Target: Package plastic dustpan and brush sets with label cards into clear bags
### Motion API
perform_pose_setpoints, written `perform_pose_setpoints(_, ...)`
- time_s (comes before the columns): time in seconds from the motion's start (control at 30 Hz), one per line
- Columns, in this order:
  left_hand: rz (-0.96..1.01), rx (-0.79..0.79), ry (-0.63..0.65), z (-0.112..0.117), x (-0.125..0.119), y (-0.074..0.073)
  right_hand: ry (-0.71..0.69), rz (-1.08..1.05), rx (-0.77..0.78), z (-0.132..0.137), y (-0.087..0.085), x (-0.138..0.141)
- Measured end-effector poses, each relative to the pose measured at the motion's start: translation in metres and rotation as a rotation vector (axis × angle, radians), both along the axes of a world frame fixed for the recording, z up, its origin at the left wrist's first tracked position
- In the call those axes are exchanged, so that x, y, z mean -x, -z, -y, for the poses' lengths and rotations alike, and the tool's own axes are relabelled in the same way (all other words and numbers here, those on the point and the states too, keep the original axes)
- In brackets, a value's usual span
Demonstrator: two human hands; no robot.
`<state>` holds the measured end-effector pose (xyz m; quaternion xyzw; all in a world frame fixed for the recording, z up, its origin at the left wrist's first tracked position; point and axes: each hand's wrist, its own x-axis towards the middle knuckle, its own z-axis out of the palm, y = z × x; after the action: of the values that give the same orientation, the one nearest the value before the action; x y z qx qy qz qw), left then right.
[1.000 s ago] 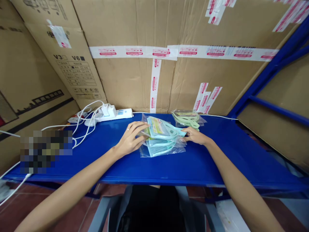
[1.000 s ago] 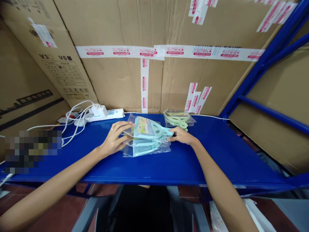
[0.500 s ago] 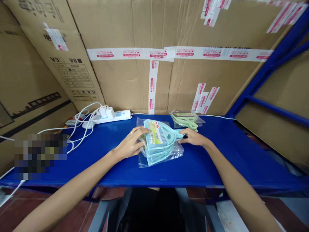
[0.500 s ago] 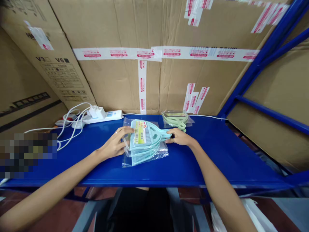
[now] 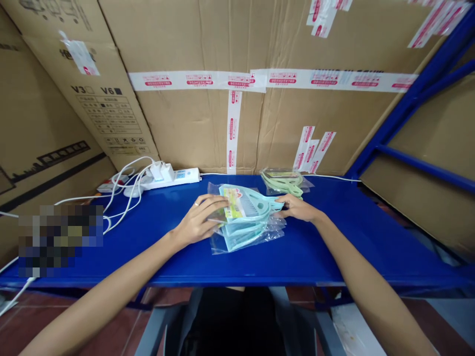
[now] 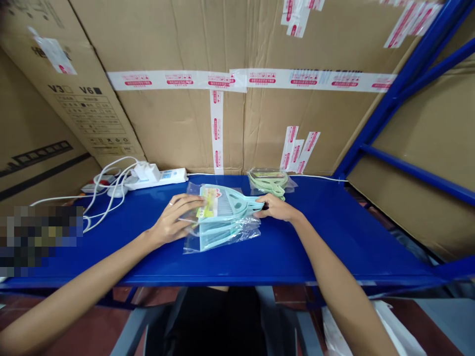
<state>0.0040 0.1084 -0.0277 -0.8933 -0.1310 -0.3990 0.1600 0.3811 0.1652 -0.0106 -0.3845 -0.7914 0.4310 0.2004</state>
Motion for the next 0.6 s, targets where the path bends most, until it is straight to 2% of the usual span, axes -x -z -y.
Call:
perform_pose_setpoints(0.33,0.065,-0.003,-0.012,-0.008,0.012,-0.003,0.043,-0.132,0.185,-0.001,-0.001,-0.013)
perform_pose_setpoints(0.47,0.097,-0.016,-0.072,-0.016,0.021,-0.004,0.071,-0.151,0.216,-0.002,0.002,-0.014)
perform_pose_setpoints(0.6,0.141,0.037,-0.096,-0.023,0.029,-0.008,0.065,-0.165,0.212,-0.004,0.004,-0.015)
